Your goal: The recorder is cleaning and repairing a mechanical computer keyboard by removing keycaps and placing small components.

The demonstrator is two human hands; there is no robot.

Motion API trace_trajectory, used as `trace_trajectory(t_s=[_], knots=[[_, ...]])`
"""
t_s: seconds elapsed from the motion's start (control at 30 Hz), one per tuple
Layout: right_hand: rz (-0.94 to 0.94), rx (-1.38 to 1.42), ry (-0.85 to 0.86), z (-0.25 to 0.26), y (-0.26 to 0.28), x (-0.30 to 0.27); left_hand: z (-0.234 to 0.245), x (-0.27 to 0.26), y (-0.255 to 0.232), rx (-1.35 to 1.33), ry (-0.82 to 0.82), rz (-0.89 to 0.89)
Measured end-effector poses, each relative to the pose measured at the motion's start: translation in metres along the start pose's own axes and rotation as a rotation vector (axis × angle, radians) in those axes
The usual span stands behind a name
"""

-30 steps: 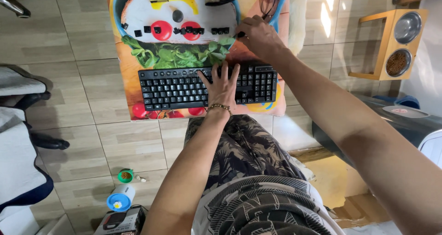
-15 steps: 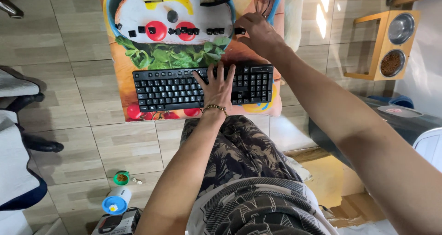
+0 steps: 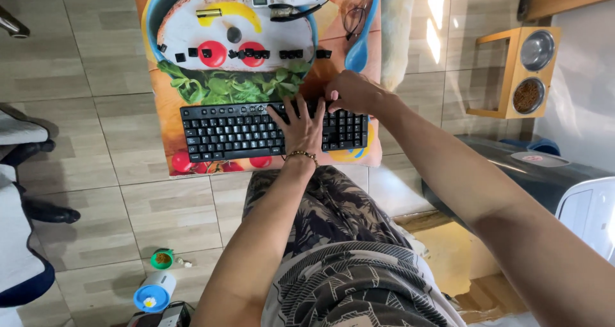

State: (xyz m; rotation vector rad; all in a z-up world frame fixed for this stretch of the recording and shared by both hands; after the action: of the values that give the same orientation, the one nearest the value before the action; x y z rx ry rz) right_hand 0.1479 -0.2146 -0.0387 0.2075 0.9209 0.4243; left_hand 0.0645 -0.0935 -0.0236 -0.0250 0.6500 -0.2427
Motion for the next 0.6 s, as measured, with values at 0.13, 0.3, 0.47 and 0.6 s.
trace_trajectory(t_s=[0.13,0.3,0.47,0.6], knots=[[0.028,0.105,0.028,0.0,-0.009,0.004,0.017,-0.013,0.001,0.007,-0.017,0.004],[0.054,0.22,0.065,0.015,0.01,-0.012,0.017,-0.014,0.004,-0.03,-0.025,-0.018],[0.054,0.233,0.069,0.023,0.014,-0.019,0.026,-0.017,0.004,-0.042,-0.007,-0.01],[0.069,0.287,0.054,0.022,0.016,-0.025,0.007,-0.006,0.002,-0.034,-0.013,-0.001]])
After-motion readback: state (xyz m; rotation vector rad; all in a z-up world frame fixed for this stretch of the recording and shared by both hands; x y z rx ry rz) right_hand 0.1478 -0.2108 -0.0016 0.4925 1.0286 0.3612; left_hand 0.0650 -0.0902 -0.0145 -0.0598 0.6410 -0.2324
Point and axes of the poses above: each hand's wrist, its own x-axis towards the middle knuckle, its own z-axis out of the back of the hand, y = z × x, the point moved 8 cm from there along x, towards the middle knuckle, and after that the axes turned 7 degrees about y, right-handed, at the moved point
